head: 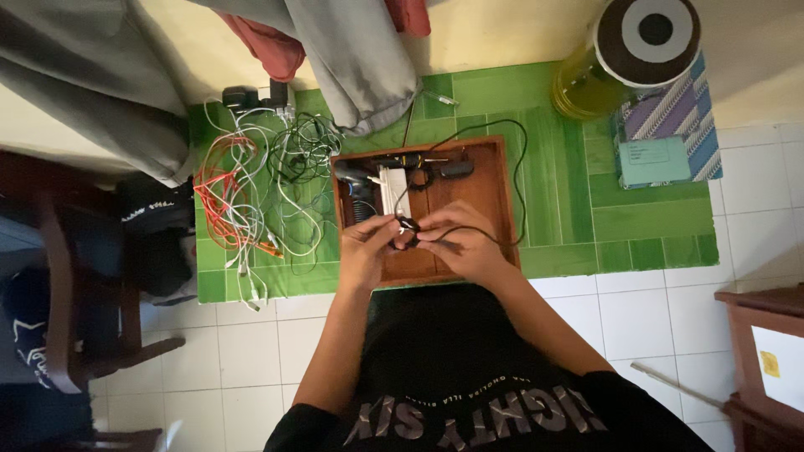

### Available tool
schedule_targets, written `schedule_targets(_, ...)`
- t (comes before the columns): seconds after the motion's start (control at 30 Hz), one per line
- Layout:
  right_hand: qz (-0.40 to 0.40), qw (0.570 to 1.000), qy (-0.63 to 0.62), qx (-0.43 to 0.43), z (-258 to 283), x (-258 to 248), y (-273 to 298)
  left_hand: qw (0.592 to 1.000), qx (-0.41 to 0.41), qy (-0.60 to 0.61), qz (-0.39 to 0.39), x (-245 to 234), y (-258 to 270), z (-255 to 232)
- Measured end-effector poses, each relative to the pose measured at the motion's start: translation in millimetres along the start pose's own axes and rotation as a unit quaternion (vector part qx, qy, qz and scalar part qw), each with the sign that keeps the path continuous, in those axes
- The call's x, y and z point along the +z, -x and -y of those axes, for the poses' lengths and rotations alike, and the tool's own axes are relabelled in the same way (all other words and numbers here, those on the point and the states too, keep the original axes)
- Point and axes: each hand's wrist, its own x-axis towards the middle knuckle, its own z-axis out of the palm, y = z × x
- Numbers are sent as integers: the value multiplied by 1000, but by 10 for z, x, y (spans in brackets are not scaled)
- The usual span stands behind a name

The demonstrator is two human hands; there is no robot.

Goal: The person is working on a small black electronic device, likely a power adapter, using a soldering iron and other tools. They are seen stripping wires, soldering connections, and manipulating the device's casing. The task involves detailed hand movements and the use of various tools to repair or assemble the electronic component.

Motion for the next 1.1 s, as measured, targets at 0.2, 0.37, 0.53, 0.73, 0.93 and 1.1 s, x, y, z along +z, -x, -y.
schedule_targets(0.2, 48, 999, 26, -1, -102, -27, 64, 998, 7, -20, 56, 213, 79, 43)
schedule_targets(0.37, 33, 995, -55, 71, -121, 35, 112, 991, 15, -47, 123, 234, 116, -109)
schedule_targets(0.53, 57, 969, -212, 112, -91, 106, 119, 991, -21, -36, 130, 230, 135, -153)
schedule_targets(0.73, 85, 962, -194, 173, -202, 112, 233, 998, -22, -21, 60, 207, 183, 104)
schedule_targets(0.93, 104, 984, -77, 126, -107, 174, 333, 999, -38, -19, -3, 126, 158, 314)
schedule_targets(1.1, 180, 975, -57, 117, -66, 36, 282, 999, -33, 25, 7, 65, 144, 396)
